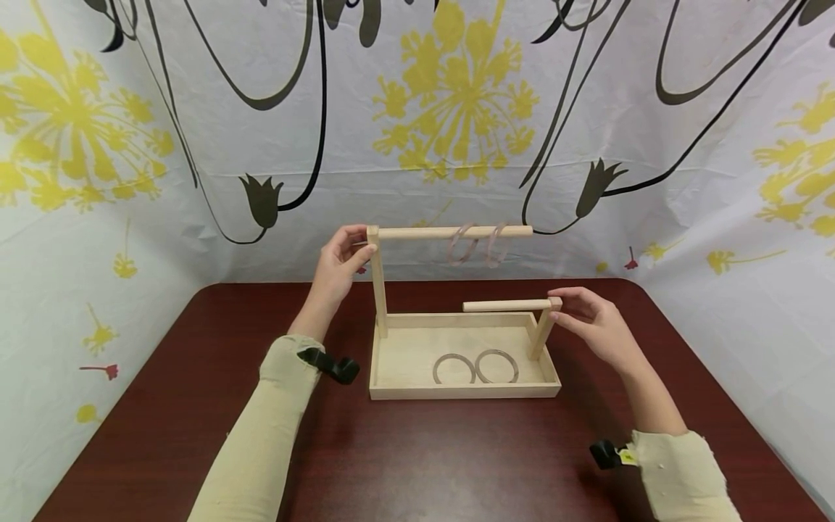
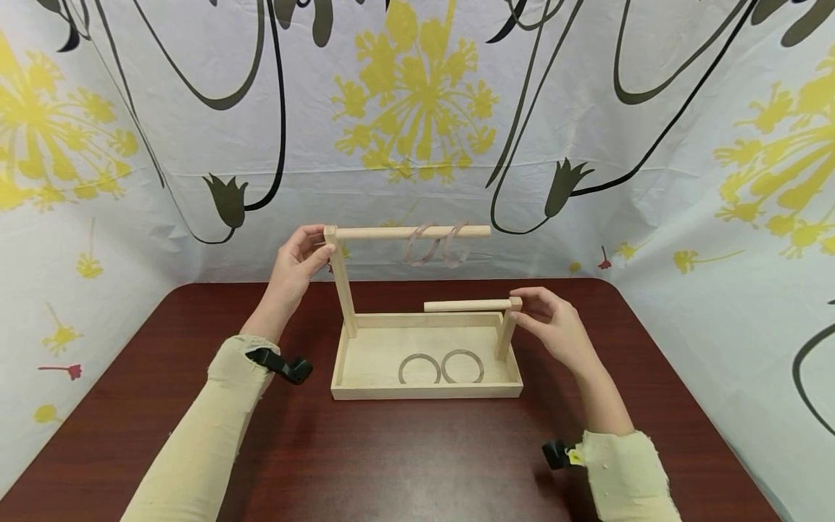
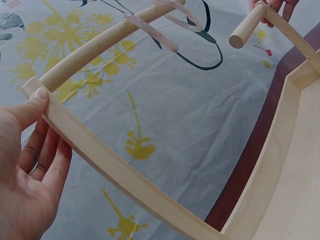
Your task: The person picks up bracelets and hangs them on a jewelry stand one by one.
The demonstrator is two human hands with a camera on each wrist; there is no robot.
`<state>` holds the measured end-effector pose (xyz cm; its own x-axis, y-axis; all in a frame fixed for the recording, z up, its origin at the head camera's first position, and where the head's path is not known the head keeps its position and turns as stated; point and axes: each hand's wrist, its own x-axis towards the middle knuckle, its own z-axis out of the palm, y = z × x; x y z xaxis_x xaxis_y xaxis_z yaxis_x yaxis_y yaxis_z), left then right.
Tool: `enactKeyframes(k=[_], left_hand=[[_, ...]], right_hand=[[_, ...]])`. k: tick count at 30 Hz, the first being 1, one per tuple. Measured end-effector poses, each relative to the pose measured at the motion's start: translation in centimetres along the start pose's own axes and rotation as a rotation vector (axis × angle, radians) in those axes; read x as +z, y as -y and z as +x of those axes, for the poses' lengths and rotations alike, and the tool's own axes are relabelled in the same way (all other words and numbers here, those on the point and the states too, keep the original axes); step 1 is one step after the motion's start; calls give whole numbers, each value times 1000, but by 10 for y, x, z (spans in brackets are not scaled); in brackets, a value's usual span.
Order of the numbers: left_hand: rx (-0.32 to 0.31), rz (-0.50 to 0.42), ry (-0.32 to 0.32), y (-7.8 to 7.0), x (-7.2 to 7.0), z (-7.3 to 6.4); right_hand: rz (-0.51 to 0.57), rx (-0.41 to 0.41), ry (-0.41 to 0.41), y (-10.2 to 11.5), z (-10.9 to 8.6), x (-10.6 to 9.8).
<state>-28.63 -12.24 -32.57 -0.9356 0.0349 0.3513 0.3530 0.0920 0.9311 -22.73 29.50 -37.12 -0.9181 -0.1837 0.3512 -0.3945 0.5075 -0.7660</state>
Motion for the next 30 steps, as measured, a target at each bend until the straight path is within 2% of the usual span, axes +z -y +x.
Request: enactKeyframes(k=[8, 14, 23, 30], left_hand=[[10, 2, -4, 1, 1, 1], [44, 35, -2, 1, 1, -3], [88, 0, 44, -3, 0, -18], [89, 60, 89, -6, 4, -34]], right_hand=[[3, -27, -4, -5, 2, 2], [0, -18, -32, -6, 1, 7], [-39, 29, -51, -3, -1, 12], [-42, 44, -69, -2, -1, 12]])
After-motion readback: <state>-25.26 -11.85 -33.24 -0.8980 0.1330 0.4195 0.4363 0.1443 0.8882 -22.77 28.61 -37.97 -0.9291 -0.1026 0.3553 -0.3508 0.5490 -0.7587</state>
